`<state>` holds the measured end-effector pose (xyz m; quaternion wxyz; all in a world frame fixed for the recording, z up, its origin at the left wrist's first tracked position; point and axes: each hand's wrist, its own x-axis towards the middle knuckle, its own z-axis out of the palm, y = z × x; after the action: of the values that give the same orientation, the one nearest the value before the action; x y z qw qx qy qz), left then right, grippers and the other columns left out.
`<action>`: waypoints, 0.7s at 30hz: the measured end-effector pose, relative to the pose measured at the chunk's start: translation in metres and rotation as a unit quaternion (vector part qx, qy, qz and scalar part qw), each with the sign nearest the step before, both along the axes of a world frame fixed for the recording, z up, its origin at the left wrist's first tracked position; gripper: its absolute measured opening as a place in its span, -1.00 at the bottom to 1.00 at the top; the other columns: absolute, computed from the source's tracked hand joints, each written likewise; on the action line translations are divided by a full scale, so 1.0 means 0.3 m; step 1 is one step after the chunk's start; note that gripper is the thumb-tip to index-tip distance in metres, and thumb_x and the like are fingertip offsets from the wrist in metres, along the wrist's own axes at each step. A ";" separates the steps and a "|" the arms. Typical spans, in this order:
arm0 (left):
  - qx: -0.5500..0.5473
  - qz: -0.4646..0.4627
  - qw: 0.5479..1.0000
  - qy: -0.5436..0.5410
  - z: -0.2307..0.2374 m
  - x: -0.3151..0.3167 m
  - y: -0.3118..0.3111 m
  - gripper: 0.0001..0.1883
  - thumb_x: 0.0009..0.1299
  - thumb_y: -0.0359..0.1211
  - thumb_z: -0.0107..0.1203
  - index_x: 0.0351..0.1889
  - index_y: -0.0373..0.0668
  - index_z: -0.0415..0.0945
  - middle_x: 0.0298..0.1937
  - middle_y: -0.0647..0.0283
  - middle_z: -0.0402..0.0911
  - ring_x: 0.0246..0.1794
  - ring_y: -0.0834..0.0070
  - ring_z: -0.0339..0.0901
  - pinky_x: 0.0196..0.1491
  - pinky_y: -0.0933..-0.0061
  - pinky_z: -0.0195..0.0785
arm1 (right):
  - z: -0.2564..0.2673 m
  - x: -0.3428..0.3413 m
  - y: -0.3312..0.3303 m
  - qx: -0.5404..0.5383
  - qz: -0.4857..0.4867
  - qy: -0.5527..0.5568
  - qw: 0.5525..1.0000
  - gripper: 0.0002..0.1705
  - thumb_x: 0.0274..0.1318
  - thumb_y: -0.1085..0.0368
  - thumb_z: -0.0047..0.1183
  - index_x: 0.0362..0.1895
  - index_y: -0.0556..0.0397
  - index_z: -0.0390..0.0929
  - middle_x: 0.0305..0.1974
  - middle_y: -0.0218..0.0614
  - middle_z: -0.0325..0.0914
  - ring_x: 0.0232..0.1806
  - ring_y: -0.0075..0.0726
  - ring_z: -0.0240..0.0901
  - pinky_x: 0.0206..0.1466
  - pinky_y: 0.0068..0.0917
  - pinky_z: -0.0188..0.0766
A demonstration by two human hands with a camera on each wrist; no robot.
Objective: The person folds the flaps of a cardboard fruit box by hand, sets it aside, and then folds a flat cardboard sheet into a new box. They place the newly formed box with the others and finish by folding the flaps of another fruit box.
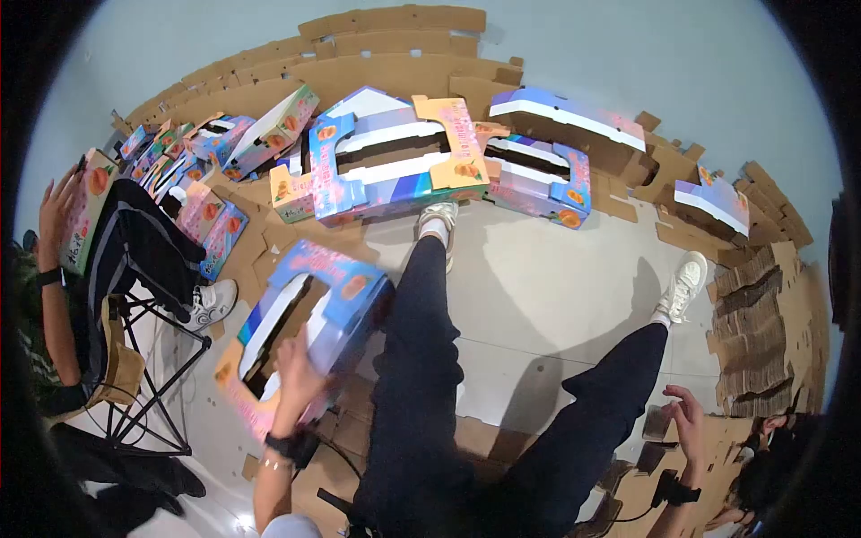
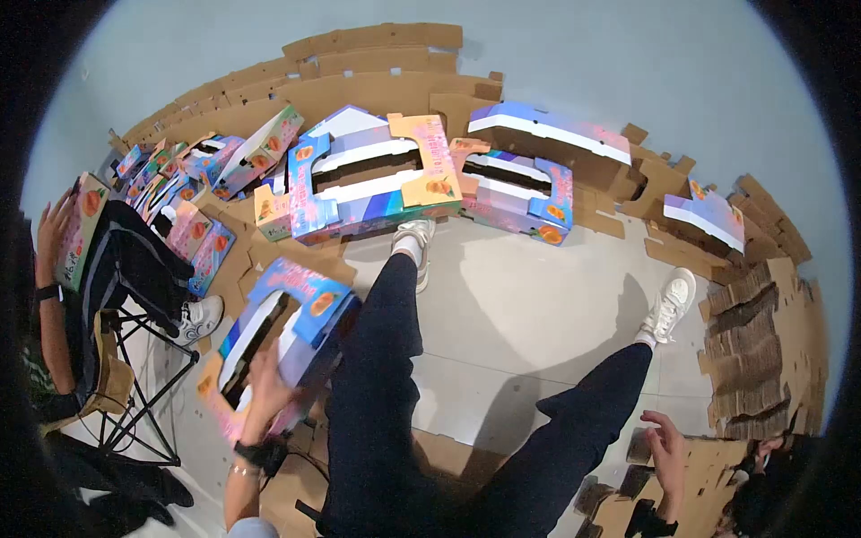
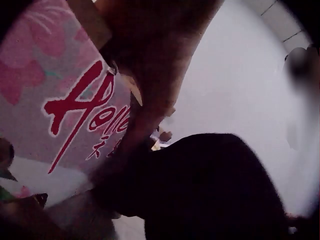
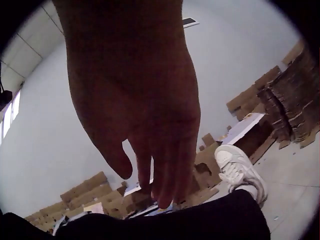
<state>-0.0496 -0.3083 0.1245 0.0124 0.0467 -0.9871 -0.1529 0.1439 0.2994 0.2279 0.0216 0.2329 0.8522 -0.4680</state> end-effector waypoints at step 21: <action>0.119 -0.401 0.833 0.363 0.820 0.104 0.730 0.07 -0.21 -0.36 0.39 0.39 -0.13 0.13 0.06 -0.03 0.32 0.07 0.04 0.28 0.07 0.14 0.14 | 0.267 -0.190 -0.432 -0.097 0.090 0.410 0.902 -0.17 0.22 0.09 0.01 0.43 0.10 -0.10 0.36 -0.12 0.05 0.25 -0.21 0.23 0.16 -0.30 0.30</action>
<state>-0.0184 -0.0894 0.3705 0.3014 -0.4112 -0.8178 -0.2670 0.0869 0.1698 0.3080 -0.2655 -0.0611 0.7533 -0.5986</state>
